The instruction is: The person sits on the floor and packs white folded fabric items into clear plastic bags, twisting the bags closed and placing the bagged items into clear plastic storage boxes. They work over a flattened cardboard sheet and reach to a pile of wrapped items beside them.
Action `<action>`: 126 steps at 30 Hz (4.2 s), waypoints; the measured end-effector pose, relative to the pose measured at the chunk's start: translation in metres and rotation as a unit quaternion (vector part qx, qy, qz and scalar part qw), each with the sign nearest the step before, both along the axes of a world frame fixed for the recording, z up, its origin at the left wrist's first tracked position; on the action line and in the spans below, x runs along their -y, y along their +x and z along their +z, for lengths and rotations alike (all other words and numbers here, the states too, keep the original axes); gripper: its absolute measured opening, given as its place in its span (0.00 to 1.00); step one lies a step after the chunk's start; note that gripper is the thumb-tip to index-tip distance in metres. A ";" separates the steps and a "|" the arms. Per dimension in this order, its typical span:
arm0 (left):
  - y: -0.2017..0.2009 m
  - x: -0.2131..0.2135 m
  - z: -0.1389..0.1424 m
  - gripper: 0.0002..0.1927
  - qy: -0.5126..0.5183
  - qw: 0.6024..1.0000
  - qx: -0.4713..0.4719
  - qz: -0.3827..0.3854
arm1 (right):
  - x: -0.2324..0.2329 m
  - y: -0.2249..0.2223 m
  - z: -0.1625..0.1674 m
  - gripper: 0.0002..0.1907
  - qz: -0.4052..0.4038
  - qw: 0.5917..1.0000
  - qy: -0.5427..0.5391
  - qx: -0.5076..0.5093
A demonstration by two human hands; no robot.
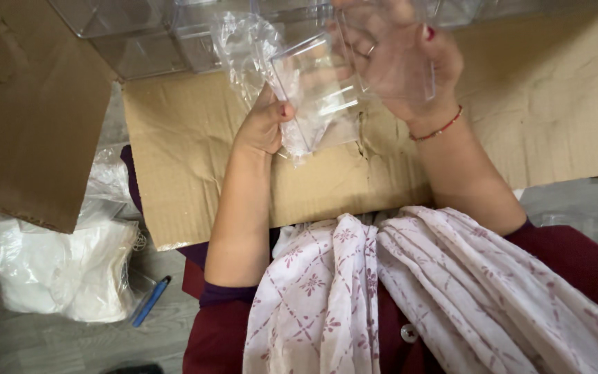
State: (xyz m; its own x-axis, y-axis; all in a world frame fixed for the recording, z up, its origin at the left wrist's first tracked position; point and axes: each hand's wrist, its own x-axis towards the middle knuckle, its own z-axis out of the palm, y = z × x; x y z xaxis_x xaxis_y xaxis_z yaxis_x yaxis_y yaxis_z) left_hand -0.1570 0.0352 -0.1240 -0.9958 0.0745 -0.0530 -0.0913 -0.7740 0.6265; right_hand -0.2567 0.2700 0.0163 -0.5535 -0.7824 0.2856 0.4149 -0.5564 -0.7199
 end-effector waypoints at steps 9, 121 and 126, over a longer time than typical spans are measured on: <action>0.003 -0.002 -0.004 0.62 -0.047 0.997 0.058 0.024 | -0.003 0.002 0.007 0.37 0.019 0.999 0.014 -0.022; -0.064 -0.015 0.085 0.23 -0.343 0.914 0.122 0.180 | -0.003 -0.005 -0.031 0.10 -0.290 0.903 0.200 0.248; 0.012 -0.016 0.106 0.24 -0.240 0.936 -0.146 0.212 | -0.014 0.020 -0.006 0.16 -0.176 0.975 0.111 0.083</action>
